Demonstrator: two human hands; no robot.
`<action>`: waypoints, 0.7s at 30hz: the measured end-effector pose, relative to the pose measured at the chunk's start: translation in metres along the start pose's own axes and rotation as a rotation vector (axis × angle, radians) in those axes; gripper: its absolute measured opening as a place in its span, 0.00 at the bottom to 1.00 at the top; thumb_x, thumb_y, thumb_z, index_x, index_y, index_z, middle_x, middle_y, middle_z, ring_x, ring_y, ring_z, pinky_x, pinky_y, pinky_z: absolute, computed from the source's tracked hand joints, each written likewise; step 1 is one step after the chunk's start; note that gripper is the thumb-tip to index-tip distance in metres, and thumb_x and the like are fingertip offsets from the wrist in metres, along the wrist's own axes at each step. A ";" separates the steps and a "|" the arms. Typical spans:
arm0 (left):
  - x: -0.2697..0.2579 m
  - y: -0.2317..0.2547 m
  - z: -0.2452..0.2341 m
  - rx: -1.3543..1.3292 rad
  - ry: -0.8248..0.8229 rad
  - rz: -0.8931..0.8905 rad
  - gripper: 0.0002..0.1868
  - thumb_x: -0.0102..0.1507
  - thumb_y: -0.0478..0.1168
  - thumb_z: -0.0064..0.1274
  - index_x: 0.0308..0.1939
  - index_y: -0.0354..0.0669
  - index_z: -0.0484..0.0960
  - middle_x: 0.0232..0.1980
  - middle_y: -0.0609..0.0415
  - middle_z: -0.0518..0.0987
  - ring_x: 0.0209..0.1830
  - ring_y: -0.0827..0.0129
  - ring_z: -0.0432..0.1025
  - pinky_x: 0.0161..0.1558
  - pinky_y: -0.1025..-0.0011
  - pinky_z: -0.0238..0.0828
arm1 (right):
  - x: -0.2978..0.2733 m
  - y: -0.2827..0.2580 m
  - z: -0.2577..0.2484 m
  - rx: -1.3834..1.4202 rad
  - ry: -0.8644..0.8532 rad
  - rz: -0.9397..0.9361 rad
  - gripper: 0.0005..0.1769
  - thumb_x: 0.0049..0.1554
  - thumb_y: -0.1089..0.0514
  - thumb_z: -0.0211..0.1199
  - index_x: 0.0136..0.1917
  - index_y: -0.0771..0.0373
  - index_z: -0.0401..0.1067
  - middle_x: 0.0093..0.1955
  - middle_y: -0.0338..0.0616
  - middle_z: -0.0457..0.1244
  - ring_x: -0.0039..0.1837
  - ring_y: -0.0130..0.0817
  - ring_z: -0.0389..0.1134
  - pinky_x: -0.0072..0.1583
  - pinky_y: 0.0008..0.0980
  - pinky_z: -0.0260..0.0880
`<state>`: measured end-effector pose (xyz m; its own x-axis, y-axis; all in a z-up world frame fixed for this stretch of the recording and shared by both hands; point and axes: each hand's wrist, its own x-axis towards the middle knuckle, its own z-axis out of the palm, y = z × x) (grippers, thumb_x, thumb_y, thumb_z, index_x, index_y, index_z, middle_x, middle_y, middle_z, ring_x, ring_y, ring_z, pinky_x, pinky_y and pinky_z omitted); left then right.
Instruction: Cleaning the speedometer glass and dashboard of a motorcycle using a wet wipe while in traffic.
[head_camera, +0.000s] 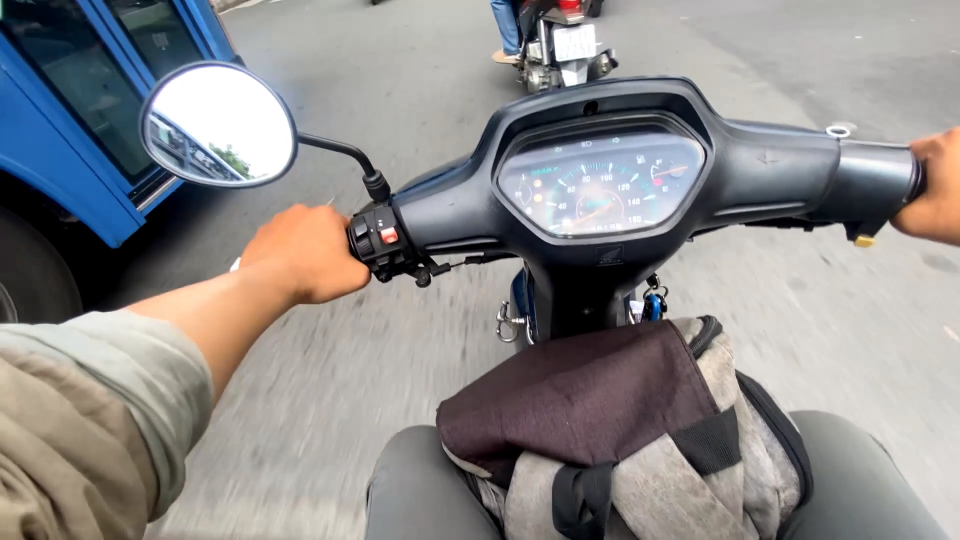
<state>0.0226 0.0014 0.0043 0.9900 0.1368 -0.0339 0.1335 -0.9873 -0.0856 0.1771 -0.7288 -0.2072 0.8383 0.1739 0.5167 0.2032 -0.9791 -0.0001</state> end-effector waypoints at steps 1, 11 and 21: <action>-0.001 0.000 0.006 0.017 0.013 0.037 0.21 0.51 0.45 0.57 0.46 0.44 0.89 0.49 0.38 0.84 0.52 0.43 0.78 0.56 0.55 0.75 | -0.009 0.001 0.003 -0.066 -0.031 0.020 0.14 0.41 0.55 0.74 0.39 0.65 0.79 0.31 0.49 0.70 0.34 0.32 0.75 0.43 0.29 0.77; -0.002 0.004 -0.010 -0.032 0.031 0.022 0.20 0.51 0.45 0.57 0.46 0.47 0.89 0.50 0.40 0.84 0.53 0.44 0.77 0.55 0.55 0.75 | 0.019 -0.088 -0.107 -0.472 -0.370 0.162 0.20 0.37 0.45 0.78 0.44 0.53 0.85 0.37 0.48 0.74 0.43 0.42 0.77 0.51 0.38 0.80; -0.014 0.005 -0.004 -0.045 -0.041 -0.004 0.20 0.52 0.43 0.56 0.47 0.48 0.88 0.47 0.42 0.85 0.50 0.45 0.79 0.52 0.55 0.76 | 0.012 -0.084 -0.101 -0.300 -0.544 0.359 0.20 0.36 0.52 0.78 0.42 0.60 0.80 0.31 0.45 0.68 0.32 0.37 0.72 0.40 0.35 0.77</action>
<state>0.0093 -0.0059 0.0085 0.9869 0.1428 -0.0745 0.1401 -0.9893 -0.0406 0.1187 -0.6554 -0.1147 0.9767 -0.2127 0.0288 -0.2143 -0.9590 0.1855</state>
